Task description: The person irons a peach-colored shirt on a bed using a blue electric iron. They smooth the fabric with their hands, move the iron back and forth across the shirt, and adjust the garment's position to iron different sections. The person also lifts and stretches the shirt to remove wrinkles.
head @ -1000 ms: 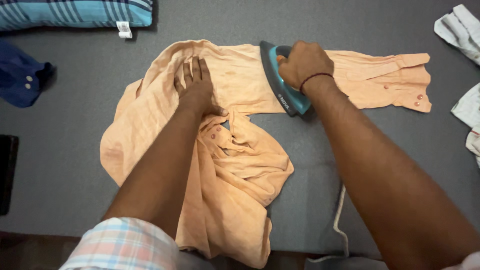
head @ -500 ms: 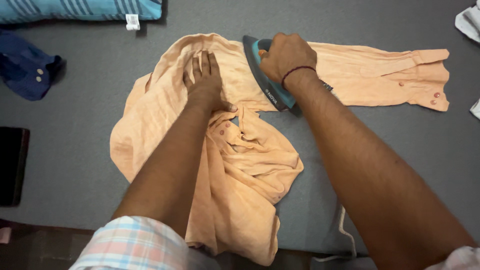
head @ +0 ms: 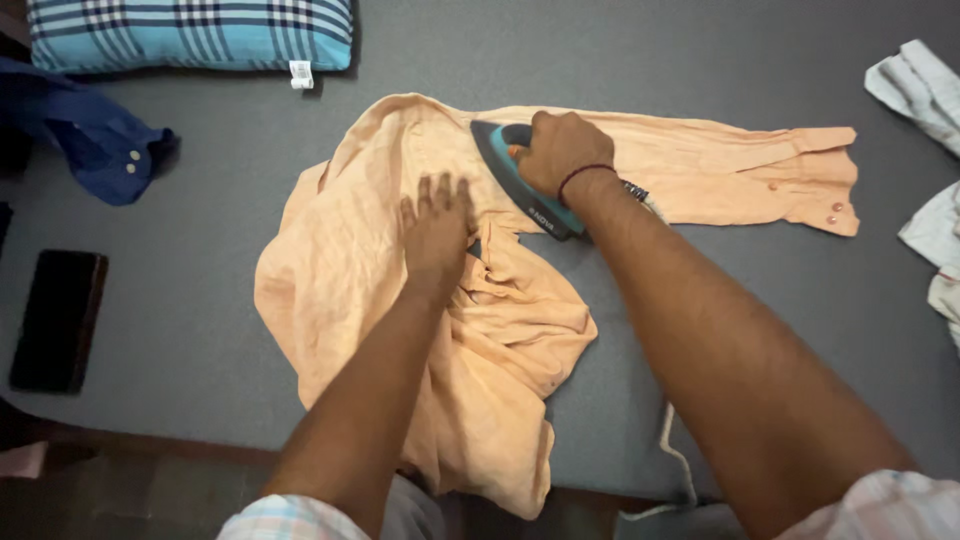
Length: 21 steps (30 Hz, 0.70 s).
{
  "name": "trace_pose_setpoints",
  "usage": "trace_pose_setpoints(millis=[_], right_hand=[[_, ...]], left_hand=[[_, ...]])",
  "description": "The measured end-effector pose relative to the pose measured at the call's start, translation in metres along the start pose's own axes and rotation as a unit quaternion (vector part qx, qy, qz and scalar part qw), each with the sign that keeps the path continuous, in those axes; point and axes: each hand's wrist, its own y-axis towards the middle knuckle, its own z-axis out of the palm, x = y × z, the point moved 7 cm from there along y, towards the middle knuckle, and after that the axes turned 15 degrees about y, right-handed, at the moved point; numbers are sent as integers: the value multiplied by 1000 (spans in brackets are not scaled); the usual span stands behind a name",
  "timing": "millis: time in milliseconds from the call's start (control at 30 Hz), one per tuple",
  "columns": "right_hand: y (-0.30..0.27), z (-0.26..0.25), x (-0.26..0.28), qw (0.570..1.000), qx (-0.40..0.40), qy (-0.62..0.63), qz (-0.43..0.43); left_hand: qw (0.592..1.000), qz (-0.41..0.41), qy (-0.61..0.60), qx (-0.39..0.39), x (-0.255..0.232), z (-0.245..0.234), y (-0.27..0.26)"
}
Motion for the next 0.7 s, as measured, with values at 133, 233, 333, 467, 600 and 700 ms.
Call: trace_pose_setpoints(millis=[133, 233, 333, 467, 600, 700], right_hand=[[-9, 2, 3, 999, 26, -9, 15], [-12, 3, 7, 999, 37, -6, 19], [-16, 4, 8, 999, 47, -6, 9], [-24, 6, 7, 998, 57, -17, -5], [-34, 9, 9, 997, 65, -22, -22], [-37, 10, 7, 998, 65, -15, -15]], left_hand=[[991, 81, -104, 23, -29, -32, -28], [977, 73, -164, 115, -45, -48, -49], [982, 107, -122, 93, -54, -48, -53], [965, 107, -114, 210, -54, -28, -62], [942, 125, -115, 289, -49, -25, -64], [970, 56, -214, 103, -34, -50, -53]])
